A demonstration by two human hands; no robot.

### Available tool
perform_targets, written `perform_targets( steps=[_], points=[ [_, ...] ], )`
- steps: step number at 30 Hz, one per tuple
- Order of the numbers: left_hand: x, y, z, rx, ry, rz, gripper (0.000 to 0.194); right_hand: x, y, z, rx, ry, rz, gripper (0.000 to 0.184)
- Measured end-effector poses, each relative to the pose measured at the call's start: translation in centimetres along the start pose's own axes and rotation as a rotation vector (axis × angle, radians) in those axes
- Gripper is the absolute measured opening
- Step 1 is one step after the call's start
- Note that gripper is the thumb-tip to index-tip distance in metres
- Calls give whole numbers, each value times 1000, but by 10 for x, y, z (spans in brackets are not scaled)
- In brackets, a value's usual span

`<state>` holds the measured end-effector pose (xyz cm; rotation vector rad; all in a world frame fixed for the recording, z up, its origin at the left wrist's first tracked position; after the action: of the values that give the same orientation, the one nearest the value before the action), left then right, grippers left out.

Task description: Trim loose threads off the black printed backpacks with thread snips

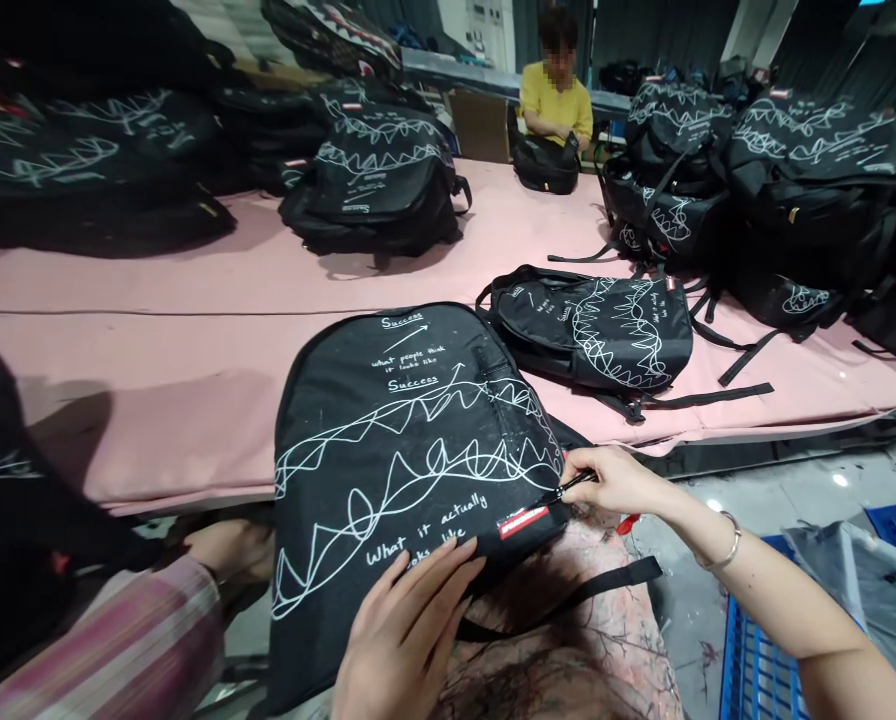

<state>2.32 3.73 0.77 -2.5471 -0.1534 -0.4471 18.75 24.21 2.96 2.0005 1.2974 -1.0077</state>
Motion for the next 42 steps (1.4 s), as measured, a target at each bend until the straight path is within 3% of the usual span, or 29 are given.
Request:
perform_targets(
  steps=[7, 14, 26, 35, 42],
  points=[
    [3, -2, 0, 19, -28, 25, 31, -20, -10, 6, -34, 88, -27, 6],
    [4, -1, 1, 35, 31, -41, 31, -40, -17, 9, -55, 189, -11, 3],
    [4, -1, -1, 31, 35, -20, 33, -31, -10, 10, -18, 146, 1, 3],
    [6, 0, -2, 45, 37, -26, 30, -48, -17, 12, -43, 240, -49, 5],
    [6, 2, 2, 139, 26, -51, 32, -40, -13, 18, 74, 184, -84, 3]
  ],
)
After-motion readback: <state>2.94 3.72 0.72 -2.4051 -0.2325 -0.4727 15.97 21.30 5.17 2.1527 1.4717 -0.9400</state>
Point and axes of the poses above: each hand's wrist, its own y-axis away from the middle knuckle, its own z-axis out of the palm, x = y × z, the point moved 2 cm from there along -y, towards the middle knuckle, and after that the axes turned 11 degrees about -z, right-handed, at the moved point
